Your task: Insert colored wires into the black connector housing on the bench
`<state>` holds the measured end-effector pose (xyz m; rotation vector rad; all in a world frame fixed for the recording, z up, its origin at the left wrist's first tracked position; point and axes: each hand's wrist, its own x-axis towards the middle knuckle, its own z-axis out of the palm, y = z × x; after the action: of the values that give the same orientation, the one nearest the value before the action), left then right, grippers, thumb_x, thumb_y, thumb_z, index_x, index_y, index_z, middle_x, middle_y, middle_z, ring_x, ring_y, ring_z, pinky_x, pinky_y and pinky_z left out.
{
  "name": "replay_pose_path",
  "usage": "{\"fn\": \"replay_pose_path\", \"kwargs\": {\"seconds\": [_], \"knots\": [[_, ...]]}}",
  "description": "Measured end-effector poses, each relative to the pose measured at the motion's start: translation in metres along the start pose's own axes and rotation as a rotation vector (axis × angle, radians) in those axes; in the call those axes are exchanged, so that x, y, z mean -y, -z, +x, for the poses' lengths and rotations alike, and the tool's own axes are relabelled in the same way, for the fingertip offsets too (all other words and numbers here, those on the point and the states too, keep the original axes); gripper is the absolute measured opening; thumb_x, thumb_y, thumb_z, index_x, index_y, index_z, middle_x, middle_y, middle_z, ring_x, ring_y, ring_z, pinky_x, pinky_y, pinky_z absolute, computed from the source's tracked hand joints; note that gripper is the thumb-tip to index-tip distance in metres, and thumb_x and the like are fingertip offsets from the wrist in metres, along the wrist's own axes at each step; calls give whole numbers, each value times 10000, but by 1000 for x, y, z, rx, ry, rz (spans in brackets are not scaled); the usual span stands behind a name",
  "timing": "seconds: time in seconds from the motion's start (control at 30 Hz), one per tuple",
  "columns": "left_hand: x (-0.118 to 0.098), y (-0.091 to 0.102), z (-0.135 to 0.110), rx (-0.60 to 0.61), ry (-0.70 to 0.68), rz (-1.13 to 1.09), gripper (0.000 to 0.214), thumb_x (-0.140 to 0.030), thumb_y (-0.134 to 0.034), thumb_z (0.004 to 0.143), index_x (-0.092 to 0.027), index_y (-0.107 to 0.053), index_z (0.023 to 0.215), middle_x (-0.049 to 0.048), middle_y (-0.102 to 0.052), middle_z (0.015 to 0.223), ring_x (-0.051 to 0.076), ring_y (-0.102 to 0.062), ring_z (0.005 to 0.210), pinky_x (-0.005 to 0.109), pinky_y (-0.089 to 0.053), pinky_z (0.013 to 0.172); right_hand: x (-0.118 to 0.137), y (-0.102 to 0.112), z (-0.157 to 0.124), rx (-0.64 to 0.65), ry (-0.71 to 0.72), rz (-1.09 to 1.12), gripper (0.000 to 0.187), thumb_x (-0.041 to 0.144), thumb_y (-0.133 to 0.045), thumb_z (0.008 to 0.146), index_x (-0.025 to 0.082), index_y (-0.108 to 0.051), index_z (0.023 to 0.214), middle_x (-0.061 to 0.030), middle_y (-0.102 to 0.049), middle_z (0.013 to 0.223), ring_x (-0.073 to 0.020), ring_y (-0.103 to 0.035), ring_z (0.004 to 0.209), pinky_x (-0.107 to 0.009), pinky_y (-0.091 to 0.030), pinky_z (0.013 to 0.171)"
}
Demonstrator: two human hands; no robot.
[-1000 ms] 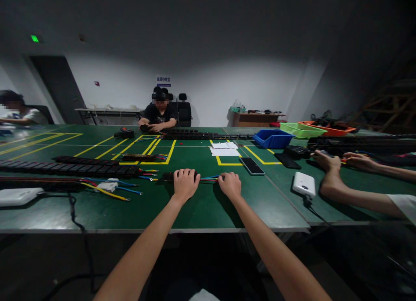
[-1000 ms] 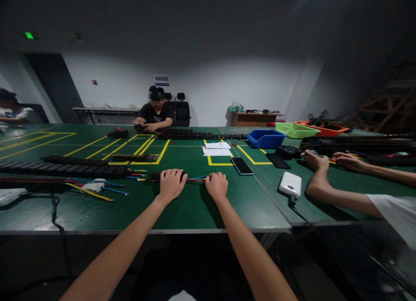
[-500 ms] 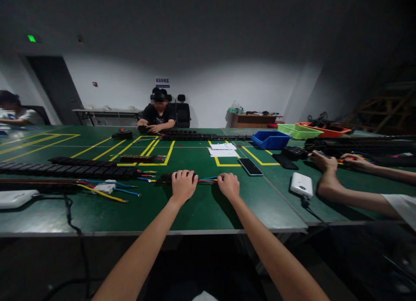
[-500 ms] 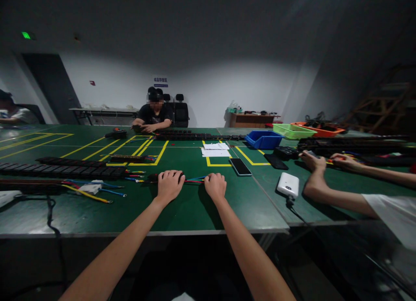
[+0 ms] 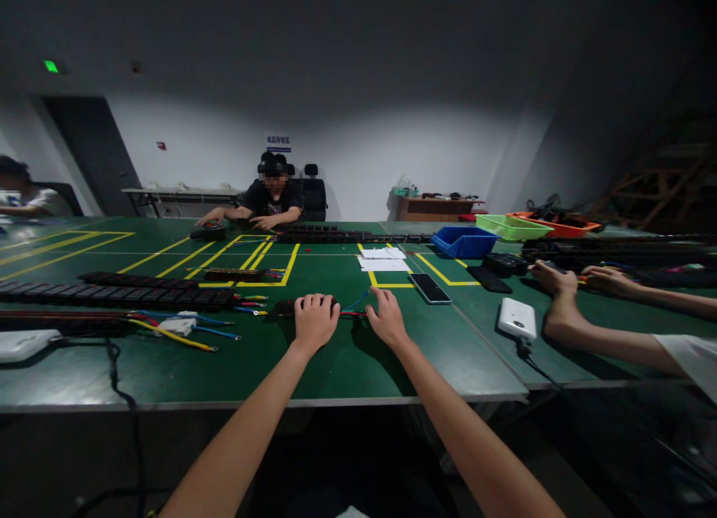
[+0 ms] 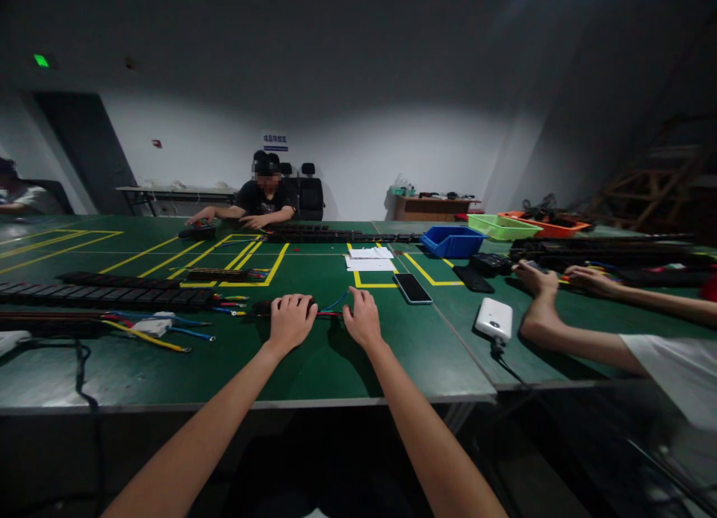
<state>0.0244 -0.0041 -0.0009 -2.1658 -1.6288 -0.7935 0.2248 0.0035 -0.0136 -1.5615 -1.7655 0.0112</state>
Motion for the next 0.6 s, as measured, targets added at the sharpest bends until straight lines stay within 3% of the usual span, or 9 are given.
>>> {"fn": "replay_pose_path", "kwargs": {"seconds": [0.13, 0.27, 0.6], "knots": [[1, 1, 0, 5, -9, -6, 413, -444, -361, 1008, -228, -674, 1170, 126, -678, 1184, 302, -547, 1117, 501, -343, 993, 3, 2, -1, 54, -167, -113, 408, 273, -478, 934, 148, -616, 1297, -139, -645, 1223, -260, -561, 1141, -345, -424, 971], [1, 2, 1, -1, -13, -1, 421, -444, -347, 1015, -220, -674, 1157, 122, -680, 1173, 300, -553, 1101, 494, -353, 982, 9, 7, -3, 17, -323, -235, 422, 303, -480, 943, 137, -620, 1305, -167, -656, 1234, -304, -556, 1157, -389, -414, 936], [1, 2, 1, 8, -15, -7, 426, -445, -363, 1007, -204, -664, 1186, 132, -673, 1180, 310, -548, 1112, 496, -349, 980, 11, 9, -4, 146, -295, -278, 356, 349, -461, 964, 193, -722, 1149, -155, -662, 1195, -304, -543, 1149, -403, -405, 916]]}}
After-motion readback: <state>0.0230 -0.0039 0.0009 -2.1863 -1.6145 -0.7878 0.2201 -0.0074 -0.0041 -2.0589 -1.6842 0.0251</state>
